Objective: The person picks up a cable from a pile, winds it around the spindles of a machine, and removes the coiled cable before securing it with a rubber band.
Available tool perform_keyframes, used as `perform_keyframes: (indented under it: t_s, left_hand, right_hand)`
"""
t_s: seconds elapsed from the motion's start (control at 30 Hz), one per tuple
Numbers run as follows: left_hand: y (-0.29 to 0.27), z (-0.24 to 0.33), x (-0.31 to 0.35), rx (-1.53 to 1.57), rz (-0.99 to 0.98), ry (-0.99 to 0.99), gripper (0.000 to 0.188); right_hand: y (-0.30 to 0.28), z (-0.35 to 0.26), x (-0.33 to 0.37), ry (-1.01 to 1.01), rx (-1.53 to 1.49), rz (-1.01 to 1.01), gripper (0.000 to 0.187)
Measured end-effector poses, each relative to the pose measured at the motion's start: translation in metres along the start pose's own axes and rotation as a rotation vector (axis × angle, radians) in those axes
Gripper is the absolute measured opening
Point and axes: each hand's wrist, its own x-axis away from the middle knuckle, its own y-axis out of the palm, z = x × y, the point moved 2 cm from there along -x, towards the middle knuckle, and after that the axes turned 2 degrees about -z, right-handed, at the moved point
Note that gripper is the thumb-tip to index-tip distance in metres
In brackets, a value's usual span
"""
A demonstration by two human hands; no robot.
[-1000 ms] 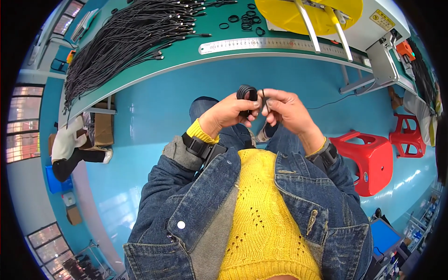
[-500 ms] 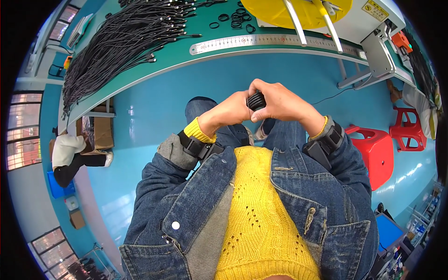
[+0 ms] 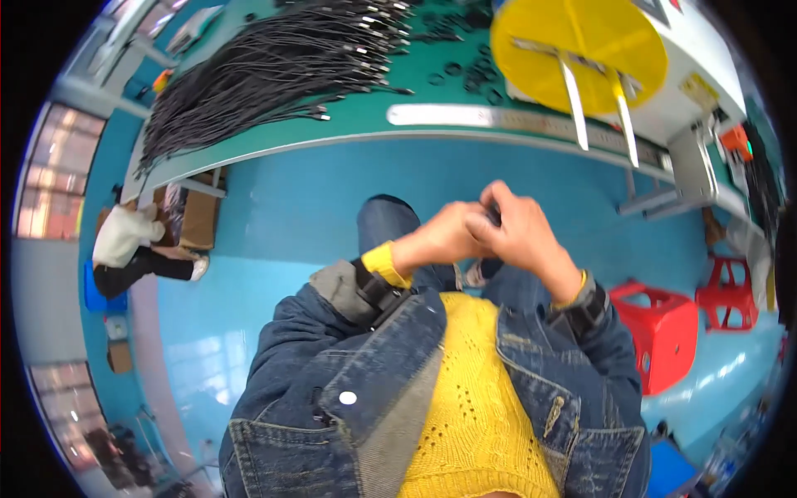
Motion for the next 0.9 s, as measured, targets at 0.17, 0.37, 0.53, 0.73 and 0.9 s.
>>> perform_keyframes:
  t_s: [0.17, 0.37, 0.53, 0.73, 0.9]
  left_hand:
    - [0.007, -0.023, 0.007, -0.091, 0.107, -0.281, 0.019]
    - [-0.004, -0.054, 0.019, 0.424, 0.058, -0.361, 0.016]
    - [-0.114, -0.047, -0.015, 0.835, 0.182, -0.738, 0.016]
    - [-0.387, -0.014, -0.078, 0.206, 0.828, 0.016, 0.037]
    - [-0.391, -0.044, -0.019, -0.739, 1.099, -0.212, 0.018]
  right_hand:
    - [0.031, 0.005, -0.001, 0.101, 0.216, 0.074, 0.041]
    - [0.043, 0.037, -0.002, 0.197, 0.013, -0.072, 0.035]
    - [0.031, 0.072, 0.021, 0.443, -0.373, -0.186, 0.026]
    - [0.046, 0.079, 0.041, 0.469, -0.32, -0.281, 0.022]
    - [0.049, 0.09, 0.046, 0.519, -0.314, -0.231, 0.02]
